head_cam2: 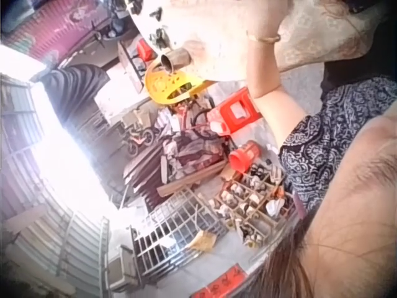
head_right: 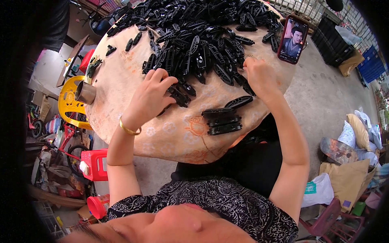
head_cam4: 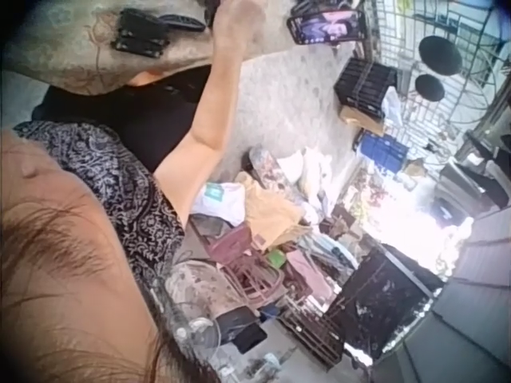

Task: The person assembles black plastic components by hand, taking plastic bases from a pile on the table, fitting small plastic inserts into them, and placing the assembled pieces into a stack.

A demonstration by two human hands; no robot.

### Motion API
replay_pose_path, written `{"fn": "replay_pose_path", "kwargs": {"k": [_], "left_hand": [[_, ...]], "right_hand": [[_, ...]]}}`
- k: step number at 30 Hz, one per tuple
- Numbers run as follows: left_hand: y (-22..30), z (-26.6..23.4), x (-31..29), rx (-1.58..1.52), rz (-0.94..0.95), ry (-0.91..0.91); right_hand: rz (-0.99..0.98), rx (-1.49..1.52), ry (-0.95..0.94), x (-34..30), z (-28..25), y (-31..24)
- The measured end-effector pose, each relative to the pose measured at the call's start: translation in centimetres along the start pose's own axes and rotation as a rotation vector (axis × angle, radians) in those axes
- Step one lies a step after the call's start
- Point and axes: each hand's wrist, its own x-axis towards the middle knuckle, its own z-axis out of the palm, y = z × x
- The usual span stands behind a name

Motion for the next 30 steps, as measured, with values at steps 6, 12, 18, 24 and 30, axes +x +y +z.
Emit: {"fn": "replay_pose_path", "kwargs": {"k": [6,12,18,24,30], "left_hand": [[-1.0,1.3,0.6,0.049,0.078,-0.028],[1.4,1.6,1.0,-0.453,-0.064,0.139],[2.4,5.0,0.9,-1.003,-0.276,-0.053],[2.8,4.7,1.0,-1.215,-0.38,-0.169],[2.7,4.4,0.7,-1.374,-0.427,-0.204]], "right_hand": [[0.039,0.454,0.143,-0.2,-0.9,-1.1],[-0.082,0.569,0.123,-1.2,-2.7,-3.9],[-0.255,0.623,0.142,-1.7,-3.3,-5.7],[-0.281,0.741,0.112,-2.4,-3.0,-7.9],[-0.444,0.536,0.11,-2.4,-2.8,-8.3]]}}
